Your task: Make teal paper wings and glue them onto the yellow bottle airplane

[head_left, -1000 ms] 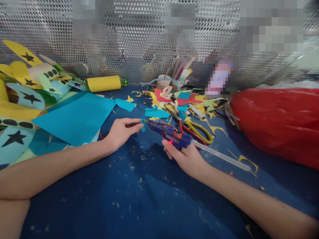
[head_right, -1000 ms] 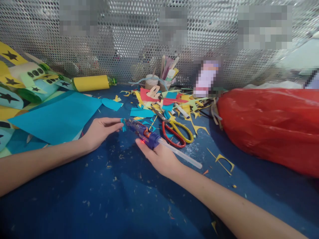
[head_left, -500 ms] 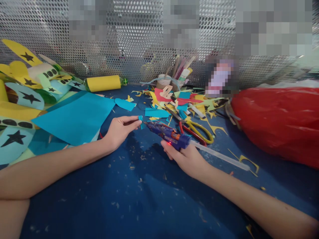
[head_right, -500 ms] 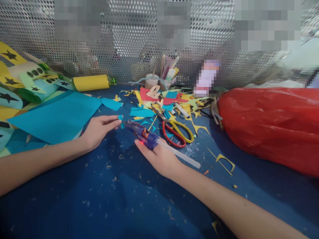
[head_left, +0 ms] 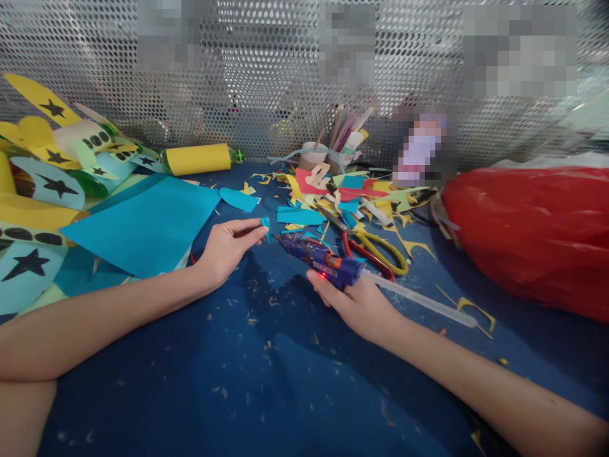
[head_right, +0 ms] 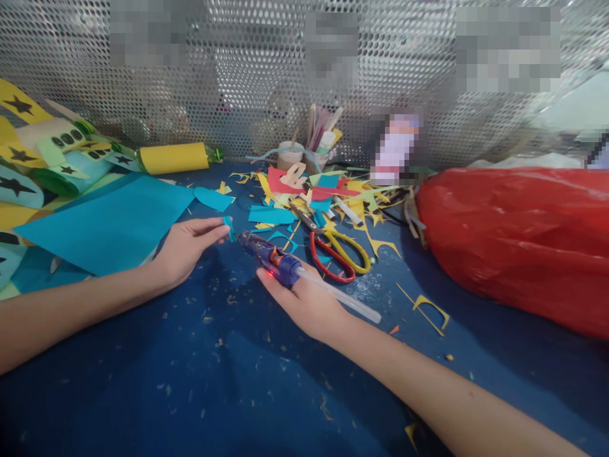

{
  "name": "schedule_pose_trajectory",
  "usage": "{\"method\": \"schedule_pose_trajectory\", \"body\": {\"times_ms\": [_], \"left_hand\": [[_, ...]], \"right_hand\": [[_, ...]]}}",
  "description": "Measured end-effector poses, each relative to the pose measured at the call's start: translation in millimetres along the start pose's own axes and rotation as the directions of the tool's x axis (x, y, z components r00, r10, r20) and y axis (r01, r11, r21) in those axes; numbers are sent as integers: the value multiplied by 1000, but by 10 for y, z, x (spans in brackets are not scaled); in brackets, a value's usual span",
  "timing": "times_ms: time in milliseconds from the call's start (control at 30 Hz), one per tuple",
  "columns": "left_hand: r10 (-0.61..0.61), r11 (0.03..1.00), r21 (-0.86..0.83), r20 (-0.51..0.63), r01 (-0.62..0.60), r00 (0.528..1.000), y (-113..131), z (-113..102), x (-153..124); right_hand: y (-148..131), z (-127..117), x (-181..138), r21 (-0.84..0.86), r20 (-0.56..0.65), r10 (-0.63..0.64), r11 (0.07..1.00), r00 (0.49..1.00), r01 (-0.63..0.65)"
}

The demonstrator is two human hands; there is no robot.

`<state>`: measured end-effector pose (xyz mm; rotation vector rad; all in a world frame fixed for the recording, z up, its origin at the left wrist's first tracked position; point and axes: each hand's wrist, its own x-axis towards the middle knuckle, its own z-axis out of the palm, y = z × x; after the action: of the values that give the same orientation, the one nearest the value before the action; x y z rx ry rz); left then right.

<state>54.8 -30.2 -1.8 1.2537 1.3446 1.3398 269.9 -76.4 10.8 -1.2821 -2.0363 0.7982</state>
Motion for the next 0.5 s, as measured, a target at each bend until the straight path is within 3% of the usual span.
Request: {"method": "schedule_pose_trajectory", "body": {"times_ms": [500], "left_hand": [[-60,998,30,64,58,996,54,10,-33]], "right_hand": [[-51,-8,-11,-33,-47,16,999,999,-17]]}}
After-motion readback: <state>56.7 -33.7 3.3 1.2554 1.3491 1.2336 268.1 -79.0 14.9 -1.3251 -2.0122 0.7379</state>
